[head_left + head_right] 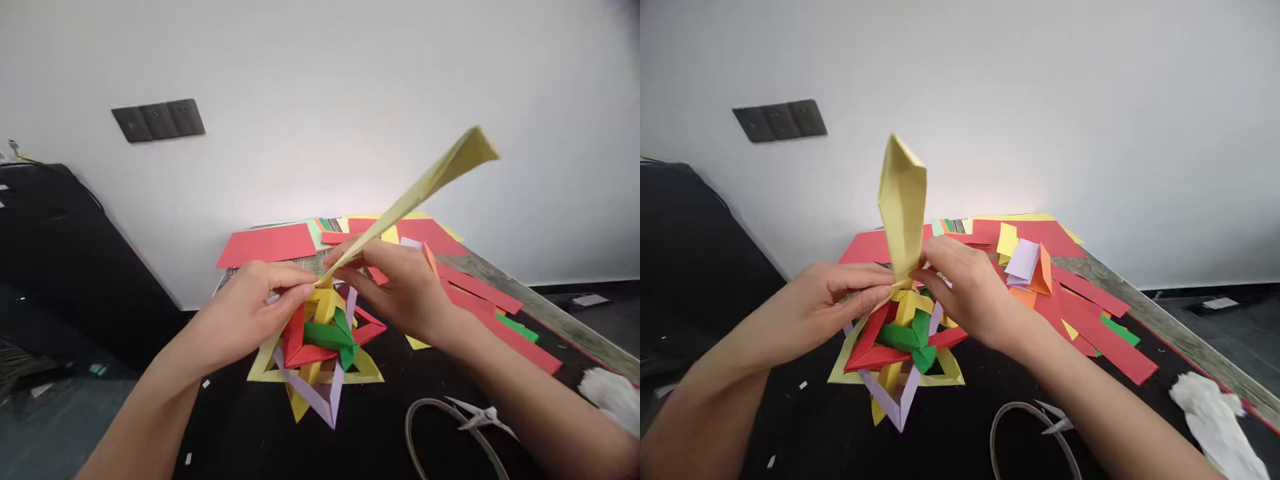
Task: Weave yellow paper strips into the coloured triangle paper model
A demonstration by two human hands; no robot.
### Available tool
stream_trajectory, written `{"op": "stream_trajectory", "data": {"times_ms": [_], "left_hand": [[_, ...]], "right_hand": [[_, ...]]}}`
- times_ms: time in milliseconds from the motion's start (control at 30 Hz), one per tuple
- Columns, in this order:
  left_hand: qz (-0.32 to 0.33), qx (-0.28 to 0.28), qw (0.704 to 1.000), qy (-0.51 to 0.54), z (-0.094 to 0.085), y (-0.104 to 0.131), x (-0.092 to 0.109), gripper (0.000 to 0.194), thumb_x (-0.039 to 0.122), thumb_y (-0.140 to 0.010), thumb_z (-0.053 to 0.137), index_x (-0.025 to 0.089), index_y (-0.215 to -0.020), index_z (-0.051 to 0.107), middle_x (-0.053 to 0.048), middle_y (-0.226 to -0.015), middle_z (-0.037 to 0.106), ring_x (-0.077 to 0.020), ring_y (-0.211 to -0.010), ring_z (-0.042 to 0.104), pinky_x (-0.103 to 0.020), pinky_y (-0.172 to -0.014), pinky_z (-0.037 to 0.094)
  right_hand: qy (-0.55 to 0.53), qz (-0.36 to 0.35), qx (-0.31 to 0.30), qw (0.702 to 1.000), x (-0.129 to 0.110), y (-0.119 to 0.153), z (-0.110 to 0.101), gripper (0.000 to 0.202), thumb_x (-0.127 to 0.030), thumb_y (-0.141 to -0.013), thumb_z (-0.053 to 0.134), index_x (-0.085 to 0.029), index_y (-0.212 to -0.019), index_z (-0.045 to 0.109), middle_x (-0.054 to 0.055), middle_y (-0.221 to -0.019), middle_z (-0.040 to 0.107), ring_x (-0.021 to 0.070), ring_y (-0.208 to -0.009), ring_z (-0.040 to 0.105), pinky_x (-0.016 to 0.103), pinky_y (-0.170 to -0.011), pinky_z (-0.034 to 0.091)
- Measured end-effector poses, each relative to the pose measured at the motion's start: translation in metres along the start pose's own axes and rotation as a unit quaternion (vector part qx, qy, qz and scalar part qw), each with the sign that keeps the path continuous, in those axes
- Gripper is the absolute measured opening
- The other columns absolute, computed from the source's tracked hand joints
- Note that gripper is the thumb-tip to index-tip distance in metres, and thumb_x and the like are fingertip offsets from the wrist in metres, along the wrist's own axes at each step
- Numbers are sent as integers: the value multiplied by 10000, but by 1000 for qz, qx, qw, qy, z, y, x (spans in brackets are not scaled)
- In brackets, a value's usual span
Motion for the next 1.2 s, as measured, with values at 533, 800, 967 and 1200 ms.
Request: {"op": "stream_trajectory", "data": {"times_ms": [533, 800, 967, 1200], "left_hand": [[-1, 10, 1000, 20, 0, 1, -2, 234, 286, -908, 501, 231, -793, 697, 63, -701, 624, -93, -644, 498, -191, -576, 380], [4, 16, 1000, 20, 0, 1, -4, 249, 329, -906, 496, 245, -876, 728, 30, -796, 690, -139, -766, 622, -223, -652, 467], [16, 18, 999, 32, 0, -1, -3, 267, 305, -913, 488, 221, -813, 720, 29, -713, 657, -117, -668, 580, -201, -581, 443], [18, 14, 999, 44, 0, 0, -3, 275, 282, -917, 498, 209, -742, 697, 43, -670, 615, -93, -619, 504, -180, -544, 397]], "right_hand": [[-26, -26, -6, 999, 2, -2, 5, 106, -34, -898, 545, -106, -894, 623, 66, -796, 674, 127, -684, 588, 254, -604, 477], [-28, -10, -27, 999, 5, -4, 1, 131, -41, -877, 579, -169, -871, 610, 28, -792, 686, 131, -694, 612, 256, -606, 485], [-28, 16, -40, 999, 8, -5, 2, 159, -56, -897, 523, -184, -868, 612, 35, -784, 679, 142, -691, 613, 264, -571, 485], [-57, 13, -2, 998, 8, -4, -3, 117, -80, -870, 606, -195, -858, 621, -3, -770, 691, 114, -700, 643, 236, -631, 526]]}}
Point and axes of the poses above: each hand's wrist, its own y-axis away from the middle knuckle, its own z-axis out of the palm, x = y × z, the point moved 8 cm from there along -y, towards the middle knuckle
